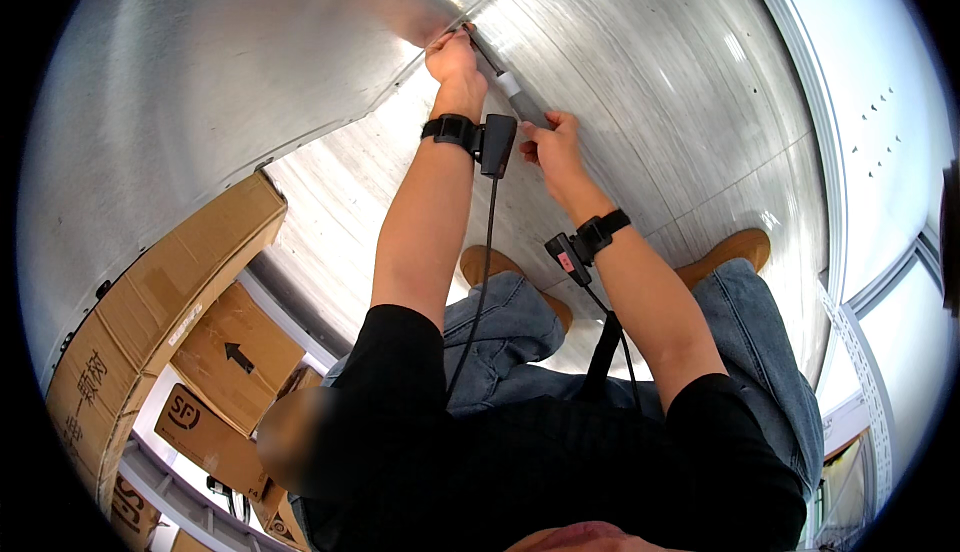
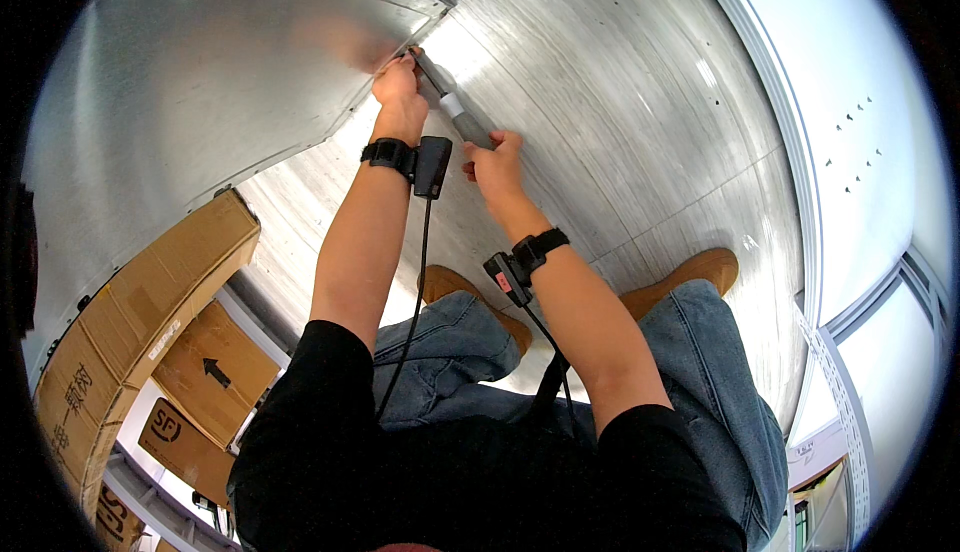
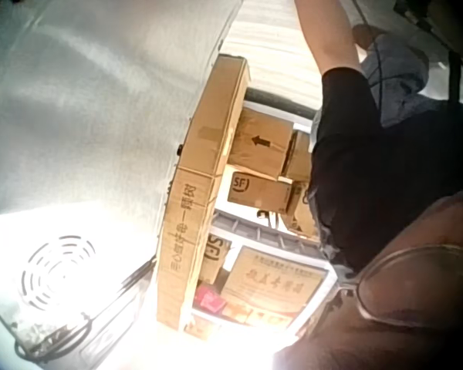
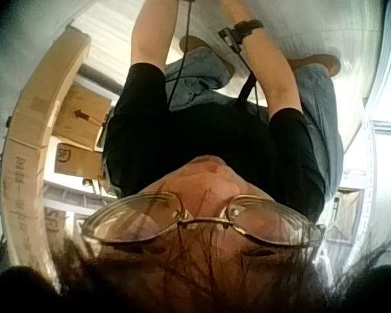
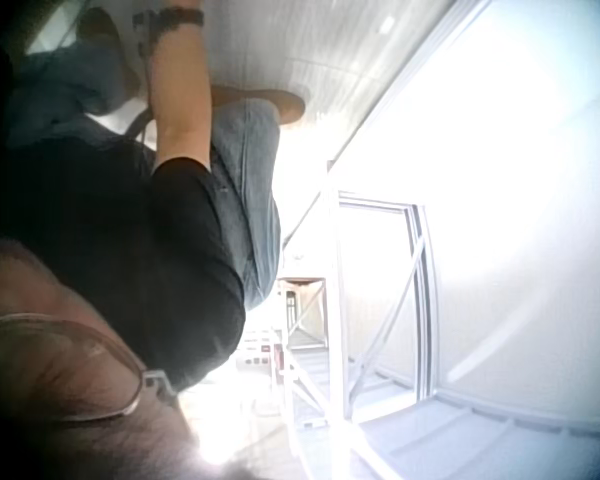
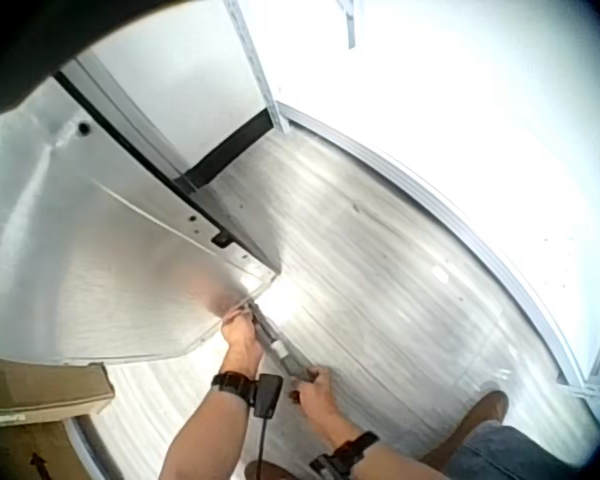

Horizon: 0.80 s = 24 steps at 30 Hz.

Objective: The person kneels on the floor and uses a screwdriver to attach a metal back panel to a white appliance. They repeatedly insert and tighten screws along the panel edges to secure it in place.

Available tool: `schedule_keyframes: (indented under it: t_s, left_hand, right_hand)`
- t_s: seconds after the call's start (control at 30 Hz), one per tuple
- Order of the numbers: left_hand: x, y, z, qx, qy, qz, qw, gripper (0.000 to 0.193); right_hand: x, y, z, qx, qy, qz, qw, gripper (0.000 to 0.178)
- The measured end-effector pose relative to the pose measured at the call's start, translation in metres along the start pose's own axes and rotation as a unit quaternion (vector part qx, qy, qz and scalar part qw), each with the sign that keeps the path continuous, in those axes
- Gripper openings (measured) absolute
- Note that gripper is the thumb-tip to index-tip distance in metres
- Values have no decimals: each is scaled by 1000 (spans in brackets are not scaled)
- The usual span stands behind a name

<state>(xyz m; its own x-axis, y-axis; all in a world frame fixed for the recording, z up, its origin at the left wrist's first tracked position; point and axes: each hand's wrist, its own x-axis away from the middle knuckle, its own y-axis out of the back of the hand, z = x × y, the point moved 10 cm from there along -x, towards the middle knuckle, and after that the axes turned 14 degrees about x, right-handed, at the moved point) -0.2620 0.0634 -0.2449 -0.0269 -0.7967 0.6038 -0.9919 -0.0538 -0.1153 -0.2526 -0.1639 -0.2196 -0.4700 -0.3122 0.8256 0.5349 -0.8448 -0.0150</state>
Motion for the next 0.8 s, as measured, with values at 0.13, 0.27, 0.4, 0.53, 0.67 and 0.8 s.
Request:
schedule_keyframes:
  t_s: [0.13, 0.27, 0.4, 0.53, 0.67, 0.8]
  left_hand:
    - [2, -1, -1, 0, 4, 1, 1000, 20]
    - [6, -2, -3, -20, -2, -12, 1000, 20]
    - [5, 0, -2, 10, -10, -14, 1000, 19]
    - [7, -3, -3, 11, -9, -6, 1000, 17]
    - [9, -5, -3, 19, -7, -2, 1000, 15]
    - [7, -5, -4, 12, -6, 15, 1000, 11]
  right_hand:
    - [-5, -5, -11, -81, -45, 65, 994, 42]
    - [-2, 1, 2, -7, -3, 21, 1000, 39]
    - [1, -6, -6, -51, -30, 56, 997, 40]
    - [-8, -9, -18, -74, -63, 85, 992, 39]
    - [3, -4, -3, -14, -49, 33, 998, 37]
    - [-4, -6, -10, -45, -49, 60, 996, 39]
